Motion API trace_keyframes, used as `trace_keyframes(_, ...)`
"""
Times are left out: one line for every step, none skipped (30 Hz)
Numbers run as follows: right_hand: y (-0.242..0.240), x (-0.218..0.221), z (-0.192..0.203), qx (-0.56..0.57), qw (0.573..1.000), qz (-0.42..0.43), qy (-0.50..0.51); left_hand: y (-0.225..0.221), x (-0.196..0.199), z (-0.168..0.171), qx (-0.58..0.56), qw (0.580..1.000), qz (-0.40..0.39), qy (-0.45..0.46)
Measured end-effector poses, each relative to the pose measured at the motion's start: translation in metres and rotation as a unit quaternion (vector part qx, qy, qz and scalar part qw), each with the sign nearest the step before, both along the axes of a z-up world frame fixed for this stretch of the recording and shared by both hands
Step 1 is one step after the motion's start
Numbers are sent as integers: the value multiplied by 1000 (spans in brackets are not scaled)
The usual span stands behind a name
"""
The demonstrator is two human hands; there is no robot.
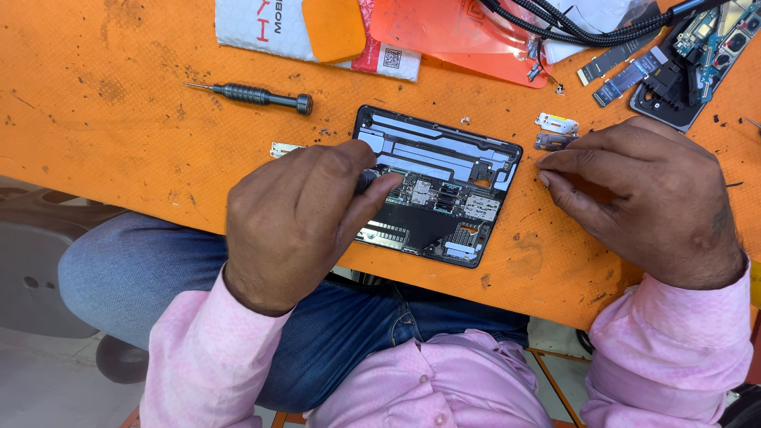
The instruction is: The person holds a mobile phone circuit component and brushes it with a toothbrush while seated at a workbench.
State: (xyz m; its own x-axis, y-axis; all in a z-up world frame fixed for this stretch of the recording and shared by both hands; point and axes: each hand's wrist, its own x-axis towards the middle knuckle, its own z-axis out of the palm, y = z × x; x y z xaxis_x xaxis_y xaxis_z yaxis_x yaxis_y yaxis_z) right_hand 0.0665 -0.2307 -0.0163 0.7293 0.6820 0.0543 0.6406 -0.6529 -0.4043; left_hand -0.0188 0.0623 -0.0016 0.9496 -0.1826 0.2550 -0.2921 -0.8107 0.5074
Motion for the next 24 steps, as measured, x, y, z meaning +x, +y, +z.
trace_keyframes(0, 0, 0, 2, 1000, 1, -1, 2, 1, 4, -16, 999, -32, 11)
trace_keyframes(0, 0, 0, 3, 1000, 3, -2, 4, 1, 9, -33, 997, -65, 22)
trace_keyframes(0, 0, 0, 5, 1000, 4, -2, 6, 2, 14, -49, 994, -97, 33)
trace_keyframes(0, 0, 0, 5, 1000, 4, -2, 6, 2, 18, -46, 993, -100, 50)
trace_keyframes(1, 0, 0, 5, 1000, 4, -1, 6, 1, 21, -44, 991, -104, 68)
trace_keyframes(1, -1, 0, 4, 1000, 3, 0, 5, 0, 23, -42, 990, -108, 85)
trace_keyframes(1, 0, 0, 3, 1000, 1, 4, 3, -1, 23, -29, 991, -101, 83)
trace_keyframes(1, 0, 0, 2, 1000, -2, 9, -1, -2, 22, -16, 992, -93, 80)
trace_keyframes(1, 0, -1, 1, 1000, -4, 14, -2, -2, 21, -3, 993, -85, 79)
trace_keyframes(1, 0, -1, 4, 1000, -1, 6, -4, -3, 20, -3, 993, -84, 80)
trace_keyframes(2, 1, -1, 7, 1000, 3, -2, -8, -5, 19, -2, 993, -83, 81)
trace_keyframes(2, 0, -1, 9, 1000, 7, -9, -11, -7, 19, -2, 993, -82, 83)
trace_keyframes(2, 1, -1, 11, 1000, 10, -6, -14, -8, 18, 4, 994, -72, 78)
trace_keyframes(2, 1, 0, 13, 1000, 13, -2, -17, -9, 17, 9, 995, -62, 74)
trace_keyframes(2, 1, 0, 14, 1000, 15, 1, -18, -10, 17, 14, 996, -54, 69)
trace_keyframes(2, 1, 0, 14, 1000, 14, -4, -19, -10, 15, 25, 997, -46, 59)
trace_keyframes(1, 0, 0, 13, 1000, 13, -7, -19, -10, 13, 36, 997, -38, 49)
trace_keyframes(1, 0, 1, 11, 1000, 12, -11, -20, -10, 11, 46, 998, -30, 40)
trace_keyframes(1, 0, 1, 14, 1000, 12, -10, -21, -9, 9, 44, 998, -31, 38)
trace_keyframes(1, 0, 1, 17, 1000, 11, -8, -23, -8, 8, 42, 998, -32, 36)
trace_keyframes(1, 0, 1, 19, 1000, 12, -6, -25, -7, 7, 39, 998, -33, 36)
trace_keyframes(0, -1, 2, 20, 1000, 13, -7, -23, -6, 9, 26, 998, -36, 32)
trace_keyframes(0, -1, 2, 22, 1000, 12, -11, -19, -4, 11, 16, 999, -42, 26)
trace_keyframes(0, 0, 2, 25, 1000, 11, -14, -16, -2, 14, 6, 999, -49, 20)
